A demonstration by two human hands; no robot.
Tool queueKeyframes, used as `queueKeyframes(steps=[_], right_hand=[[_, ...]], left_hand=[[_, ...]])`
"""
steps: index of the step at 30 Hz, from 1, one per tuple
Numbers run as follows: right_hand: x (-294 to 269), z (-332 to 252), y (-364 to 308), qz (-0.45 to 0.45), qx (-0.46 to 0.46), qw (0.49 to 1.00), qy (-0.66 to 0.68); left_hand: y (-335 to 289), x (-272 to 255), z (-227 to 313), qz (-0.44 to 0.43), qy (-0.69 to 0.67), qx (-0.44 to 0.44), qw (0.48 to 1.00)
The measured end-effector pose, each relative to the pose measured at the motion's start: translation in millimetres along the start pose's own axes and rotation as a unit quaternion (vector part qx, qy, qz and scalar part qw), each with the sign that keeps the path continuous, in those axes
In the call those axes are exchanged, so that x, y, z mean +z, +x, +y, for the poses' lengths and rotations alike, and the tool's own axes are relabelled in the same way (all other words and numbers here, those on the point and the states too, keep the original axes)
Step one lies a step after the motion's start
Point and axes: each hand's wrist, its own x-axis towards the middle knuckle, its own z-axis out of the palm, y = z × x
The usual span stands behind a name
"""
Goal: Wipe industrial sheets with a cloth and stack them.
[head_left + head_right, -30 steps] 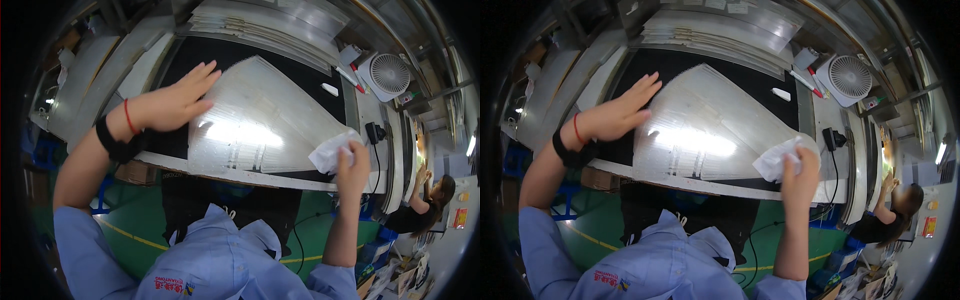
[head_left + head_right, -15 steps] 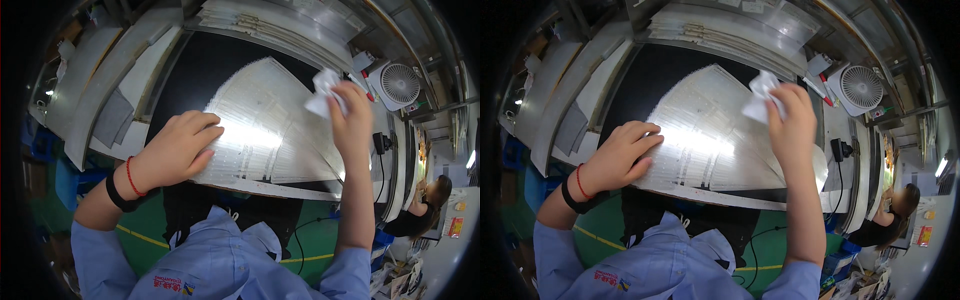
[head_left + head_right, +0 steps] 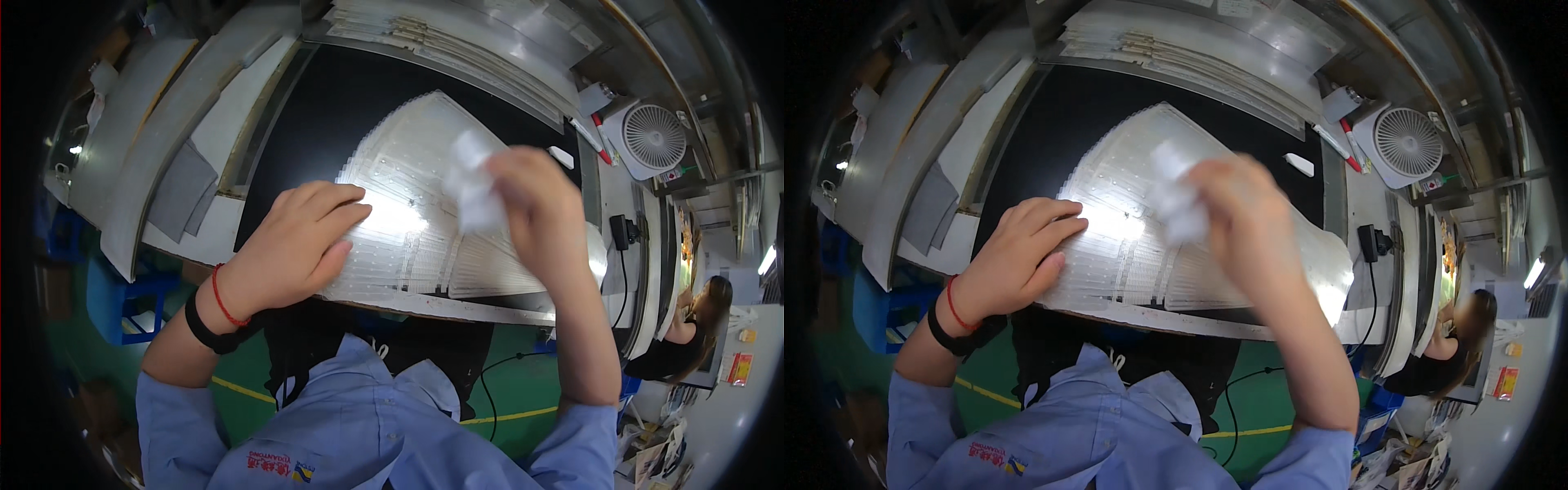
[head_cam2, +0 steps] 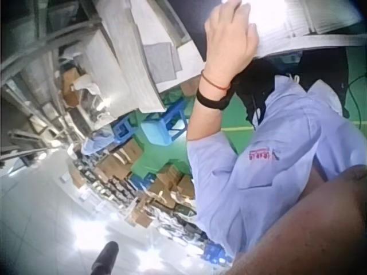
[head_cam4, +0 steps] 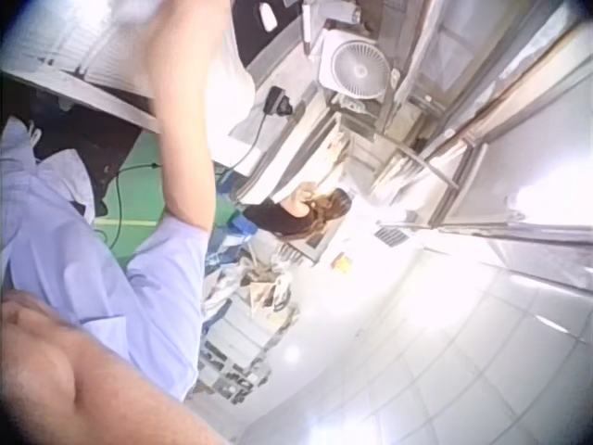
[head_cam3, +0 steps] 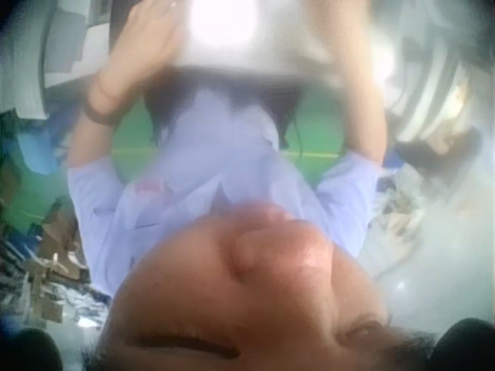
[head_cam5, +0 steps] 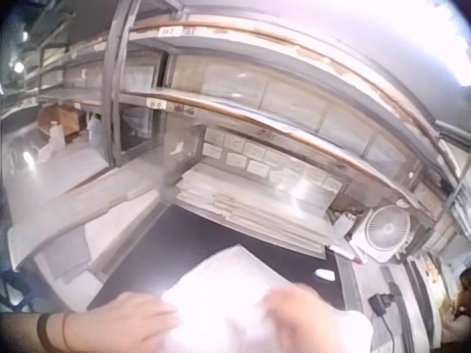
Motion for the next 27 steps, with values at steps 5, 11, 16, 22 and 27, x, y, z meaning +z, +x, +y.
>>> queueKeyframes(steps=[5,11,16,22,27], right_hand=[[14.3,45.8,-8.9,0.098,0.112,0.989,-0.024],[18.2,53.4,-15.4,0.11,0.123,0.986,-0.009],[15.8,58.0,-32.1,0.14,0.122,0.982,-0.016],[5.0,55.5,-61.0,0.164,0.206,0.962,0.076],[3.5,54.9,-71.1,0.167,0.23,0.953,0.105]], left_hand=[[18.9,-5.2,-0.5,0.007,-0.024,0.011,1.0],[34.3,-7.6,-0.5,-0.071,0.087,0.002,0.994],[41.7,-17.0,2.1,-0.115,0.09,-0.005,0.989],[67.0,-23.3,-4.1,-0.15,0.102,-0.003,0.983],[98.2,-19.4,-16.8,-0.162,0.1,-0.004,0.982]])
